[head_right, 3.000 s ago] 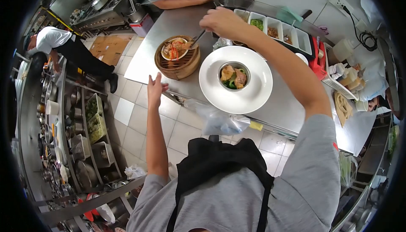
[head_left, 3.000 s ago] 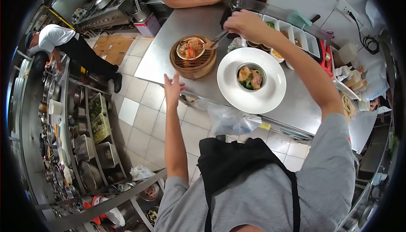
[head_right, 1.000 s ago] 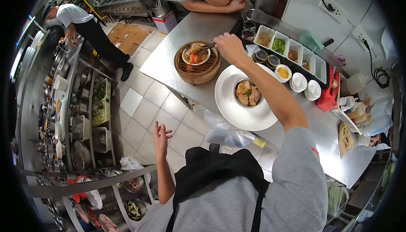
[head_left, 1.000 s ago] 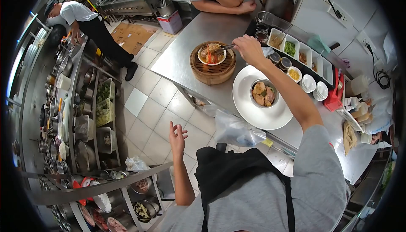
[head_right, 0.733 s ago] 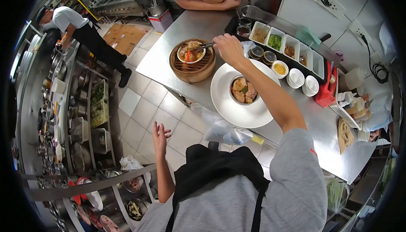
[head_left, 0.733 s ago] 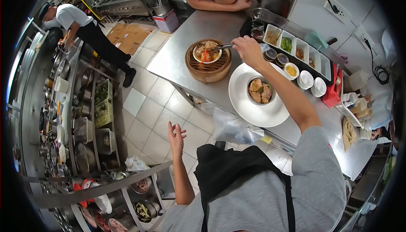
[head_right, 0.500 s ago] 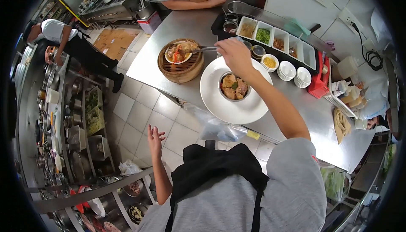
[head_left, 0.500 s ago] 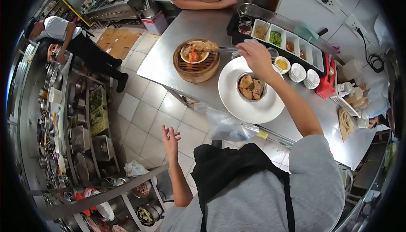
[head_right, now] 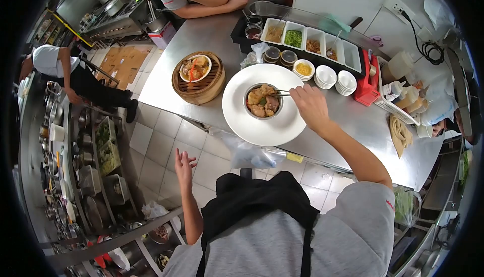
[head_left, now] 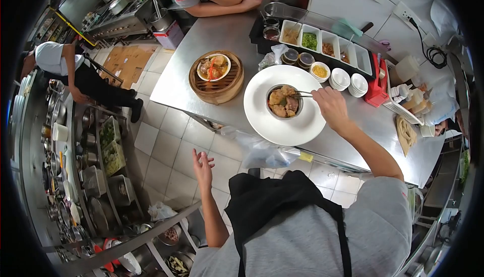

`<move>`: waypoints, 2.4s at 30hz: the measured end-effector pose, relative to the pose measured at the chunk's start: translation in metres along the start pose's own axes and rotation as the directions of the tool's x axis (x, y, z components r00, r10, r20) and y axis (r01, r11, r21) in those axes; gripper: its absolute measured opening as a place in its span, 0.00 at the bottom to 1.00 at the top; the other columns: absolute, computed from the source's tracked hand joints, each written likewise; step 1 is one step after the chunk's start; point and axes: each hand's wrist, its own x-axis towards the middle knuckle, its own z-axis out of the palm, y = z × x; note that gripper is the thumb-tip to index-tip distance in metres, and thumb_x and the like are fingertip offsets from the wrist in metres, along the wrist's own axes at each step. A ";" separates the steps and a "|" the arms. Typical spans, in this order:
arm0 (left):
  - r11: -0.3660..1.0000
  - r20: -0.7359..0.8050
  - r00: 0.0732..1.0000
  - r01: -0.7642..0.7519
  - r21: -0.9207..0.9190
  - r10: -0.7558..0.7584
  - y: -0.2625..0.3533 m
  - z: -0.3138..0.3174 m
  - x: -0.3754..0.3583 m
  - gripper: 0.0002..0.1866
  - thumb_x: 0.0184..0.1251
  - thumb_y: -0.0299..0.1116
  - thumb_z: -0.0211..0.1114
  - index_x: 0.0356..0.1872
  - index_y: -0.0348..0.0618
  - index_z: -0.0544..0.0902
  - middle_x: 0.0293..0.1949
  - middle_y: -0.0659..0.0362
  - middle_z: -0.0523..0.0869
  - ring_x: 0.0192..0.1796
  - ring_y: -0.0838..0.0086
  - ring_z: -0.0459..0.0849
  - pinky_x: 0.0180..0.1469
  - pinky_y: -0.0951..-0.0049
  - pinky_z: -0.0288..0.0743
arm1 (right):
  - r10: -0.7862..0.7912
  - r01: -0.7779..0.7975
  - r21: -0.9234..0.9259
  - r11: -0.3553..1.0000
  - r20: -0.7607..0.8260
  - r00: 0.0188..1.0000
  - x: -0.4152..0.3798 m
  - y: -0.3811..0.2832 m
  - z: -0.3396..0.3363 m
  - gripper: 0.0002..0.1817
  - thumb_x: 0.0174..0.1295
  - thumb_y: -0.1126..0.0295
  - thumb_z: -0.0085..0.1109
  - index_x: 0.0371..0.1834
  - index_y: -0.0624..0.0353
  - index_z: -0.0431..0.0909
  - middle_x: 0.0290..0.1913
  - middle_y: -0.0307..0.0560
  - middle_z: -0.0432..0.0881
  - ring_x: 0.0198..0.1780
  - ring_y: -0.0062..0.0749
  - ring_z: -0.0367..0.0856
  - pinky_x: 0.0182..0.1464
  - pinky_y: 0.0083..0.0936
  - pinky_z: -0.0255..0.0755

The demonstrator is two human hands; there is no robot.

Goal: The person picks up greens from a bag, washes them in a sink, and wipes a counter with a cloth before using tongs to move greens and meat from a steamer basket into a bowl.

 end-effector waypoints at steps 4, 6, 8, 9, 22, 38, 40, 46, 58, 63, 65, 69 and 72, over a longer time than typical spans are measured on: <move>1.000 0.001 1.000 0.003 0.010 -0.003 -0.006 -0.001 -0.003 0.31 0.66 0.42 0.51 0.64 0.38 0.52 0.45 0.55 0.72 0.33 0.77 0.78 0.30 0.79 0.73 | -0.007 0.011 -0.044 0.999 0.074 0.997 0.008 0.000 -0.006 0.06 0.45 0.74 0.51 0.29 0.57 0.71 0.28 0.39 0.72 0.34 0.30 0.71 0.34 0.25 0.64; 1.000 0.003 1.000 0.011 0.018 -0.012 -0.008 -0.001 -0.001 0.31 0.66 0.42 0.51 0.64 0.38 0.52 0.45 0.55 0.72 0.33 0.77 0.78 0.30 0.79 0.73 | -0.019 0.025 -0.060 0.998 0.092 0.996 0.016 0.003 -0.013 0.06 0.45 0.75 0.51 0.29 0.57 0.71 0.28 0.39 0.72 0.35 0.30 0.71 0.34 0.24 0.65; 0.999 -0.015 0.999 0.034 0.019 -0.034 -0.011 -0.005 -0.003 0.31 0.66 0.41 0.51 0.65 0.38 0.51 0.45 0.56 0.72 0.33 0.78 0.78 0.30 0.79 0.72 | 0.008 0.001 -0.072 0.997 0.128 0.992 0.021 0.002 -0.030 0.06 0.45 0.74 0.51 0.29 0.57 0.72 0.28 0.39 0.72 0.36 0.29 0.72 0.36 0.24 0.66; 0.999 -0.016 0.999 0.042 0.017 -0.042 -0.012 -0.006 -0.004 0.31 0.66 0.41 0.51 0.65 0.38 0.51 0.45 0.56 0.72 0.33 0.78 0.78 0.30 0.79 0.72 | 0.005 0.005 -0.070 0.998 0.136 0.991 0.023 0.000 -0.035 0.06 0.45 0.74 0.51 0.29 0.57 0.72 0.28 0.39 0.72 0.36 0.29 0.72 0.36 0.24 0.66; 0.999 0.001 0.999 0.049 0.015 -0.049 -0.014 -0.008 -0.003 0.33 0.65 0.42 0.52 0.64 0.34 0.50 0.48 0.53 0.70 0.34 0.77 0.78 0.30 0.79 0.73 | -0.108 0.128 -0.129 0.983 0.154 0.982 0.042 -0.012 -0.023 0.06 0.44 0.74 0.52 0.28 0.57 0.72 0.29 0.38 0.73 0.37 0.29 0.72 0.37 0.24 0.66; 0.999 -0.002 0.999 0.050 0.016 -0.050 -0.016 -0.009 0.001 0.33 0.66 0.42 0.51 0.64 0.33 0.49 0.47 0.52 0.71 0.34 0.75 0.78 0.30 0.78 0.73 | -0.018 0.029 -0.081 0.996 0.129 0.992 0.043 -0.001 -0.032 0.03 0.47 0.73 0.51 0.26 0.56 0.72 0.28 0.39 0.72 0.35 0.32 0.71 0.36 0.27 0.65; 0.999 -0.019 0.999 0.048 0.008 -0.048 -0.017 -0.011 0.000 0.33 0.66 0.42 0.51 0.64 0.33 0.49 0.47 0.51 0.71 0.34 0.75 0.78 0.29 0.78 0.73 | -0.035 0.036 -0.019 0.999 0.054 0.998 0.063 -0.005 -0.042 0.03 0.48 0.72 0.52 0.27 0.56 0.72 0.28 0.39 0.72 0.35 0.32 0.71 0.35 0.27 0.65; 0.998 -0.085 0.994 0.062 -0.003 -0.062 -0.022 -0.023 -0.007 0.33 0.65 0.41 0.52 0.64 0.33 0.49 0.46 0.52 0.72 0.33 0.74 0.78 0.29 0.79 0.73 | -0.063 0.096 0.218 0.971 -0.155 0.986 0.151 -0.052 0.011 0.06 0.50 0.68 0.55 0.26 0.57 0.71 0.28 0.43 0.74 0.37 0.35 0.73 0.36 0.31 0.68; 0.994 -0.192 0.975 0.112 -0.004 -0.111 -0.032 -0.049 -0.023 0.33 0.65 0.41 0.52 0.64 0.34 0.50 0.47 0.50 0.72 0.34 0.74 0.79 0.30 0.79 0.74 | 0.188 -0.204 0.257 0.945 0.087 0.978 0.190 -0.127 0.080 0.06 0.50 0.70 0.53 0.23 0.61 0.76 0.28 0.50 0.79 0.35 0.42 0.76 0.35 0.36 0.72; 0.995 -0.189 0.977 0.096 -0.007 -0.096 -0.030 -0.045 -0.019 0.33 0.65 0.41 0.52 0.64 0.33 0.50 0.46 0.51 0.73 0.34 0.73 0.79 0.30 0.77 0.74 | 0.219 -0.237 0.246 0.940 0.098 0.971 0.195 -0.126 0.080 0.09 0.53 0.67 0.53 0.25 0.61 0.76 0.30 0.51 0.79 0.36 0.45 0.77 0.36 0.40 0.70; 0.997 -0.176 0.981 0.082 -0.017 -0.083 -0.030 -0.046 -0.017 0.34 0.65 0.42 0.52 0.64 0.33 0.50 0.46 0.51 0.72 0.35 0.73 0.79 0.30 0.77 0.74 | 0.254 -0.262 0.313 0.913 0.067 0.965 0.194 -0.122 0.077 0.08 0.54 0.66 0.53 0.28 0.60 0.77 0.28 0.52 0.79 0.35 0.45 0.77 0.35 0.41 0.70; 0.997 -0.173 0.982 0.071 -0.019 -0.073 -0.035 -0.051 -0.016 0.34 0.65 0.42 0.52 0.64 0.33 0.50 0.46 0.51 0.72 0.35 0.73 0.79 0.30 0.77 0.75 | 0.301 -0.325 0.323 0.889 0.122 0.946 0.193 -0.118 0.064 0.07 0.51 0.68 0.55 0.24 0.61 0.77 0.27 0.52 0.79 0.35 0.45 0.78 0.33 0.39 0.71; 0.997 -0.172 0.982 0.075 -0.011 -0.076 -0.034 -0.053 -0.014 0.34 0.65 0.42 0.52 0.64 0.33 0.50 0.46 0.51 0.72 0.35 0.73 0.79 0.30 0.77 0.75 | 0.312 -0.353 0.334 0.874 0.171 0.935 0.191 -0.118 0.066 0.08 0.52 0.67 0.55 0.24 0.61 0.77 0.26 0.53 0.79 0.33 0.47 0.78 0.33 0.40 0.71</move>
